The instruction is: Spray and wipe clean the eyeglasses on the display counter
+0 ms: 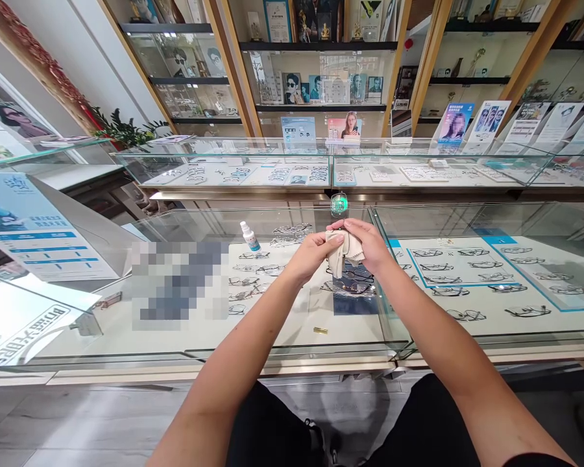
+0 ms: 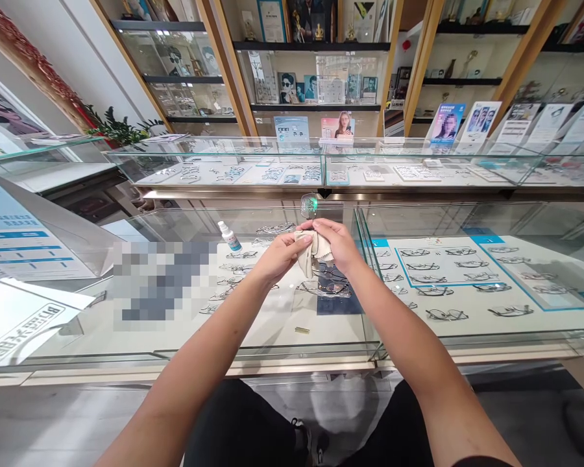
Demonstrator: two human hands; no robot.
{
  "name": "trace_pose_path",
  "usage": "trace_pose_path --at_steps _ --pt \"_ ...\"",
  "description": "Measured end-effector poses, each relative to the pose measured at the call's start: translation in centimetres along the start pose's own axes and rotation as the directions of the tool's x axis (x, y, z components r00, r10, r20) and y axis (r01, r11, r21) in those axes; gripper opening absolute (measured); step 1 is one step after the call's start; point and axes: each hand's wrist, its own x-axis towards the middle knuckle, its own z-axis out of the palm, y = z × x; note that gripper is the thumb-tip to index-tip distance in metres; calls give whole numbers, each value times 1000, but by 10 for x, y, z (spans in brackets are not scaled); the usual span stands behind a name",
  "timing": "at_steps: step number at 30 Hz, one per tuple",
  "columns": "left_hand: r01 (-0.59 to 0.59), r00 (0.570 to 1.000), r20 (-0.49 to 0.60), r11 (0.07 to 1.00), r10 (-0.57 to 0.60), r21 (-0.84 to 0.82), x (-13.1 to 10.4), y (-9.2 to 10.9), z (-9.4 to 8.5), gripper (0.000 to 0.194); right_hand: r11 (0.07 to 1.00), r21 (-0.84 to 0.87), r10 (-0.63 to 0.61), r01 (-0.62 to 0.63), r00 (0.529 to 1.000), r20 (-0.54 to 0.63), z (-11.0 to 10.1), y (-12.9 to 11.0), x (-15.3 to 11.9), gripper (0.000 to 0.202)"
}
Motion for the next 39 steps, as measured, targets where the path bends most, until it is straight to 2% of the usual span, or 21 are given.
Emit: trace_pose_path --at_steps 8,12,18,23,26,29,35,39 --pt "-50 996 -73 997 46 -54 4 -5 5 67 987 -135 -79 86 995 59 -4 -1 -2 40" --pt "-29 997 -77 993 20 -115 4 -4 4 65 971 -195 -114 137 986 122 -4 -5 -3 39" --pt "24 997 -70 985 -36 -173 3 0 3 56 972 -184 -113 146 977 179 -4 -6 -3 36" --pt "40 996 -75 988 -51 -148 1 4 7 55 973 -168 -118 155 970 213 -7 -5 -1 32" --pt "0 997 -73 992 -10 -130 1 4 8 50 977 -161 -102 136 974 202 -7 -5 0 31" --pt "9 997 -77 991 -19 -132 2 1 7 50 986 -130 -79 102 982 170 -5 -5 0 31" --pt "40 999 -32 993 -44 -115 3 -3 3 65 997 -61 -37 42 996 85 0 -7 -1 29" --pt "-28 1000 -12 997 27 -78 2 -2 4 71 999 -40 -12 13 1000 26 -1 -8 0 29"
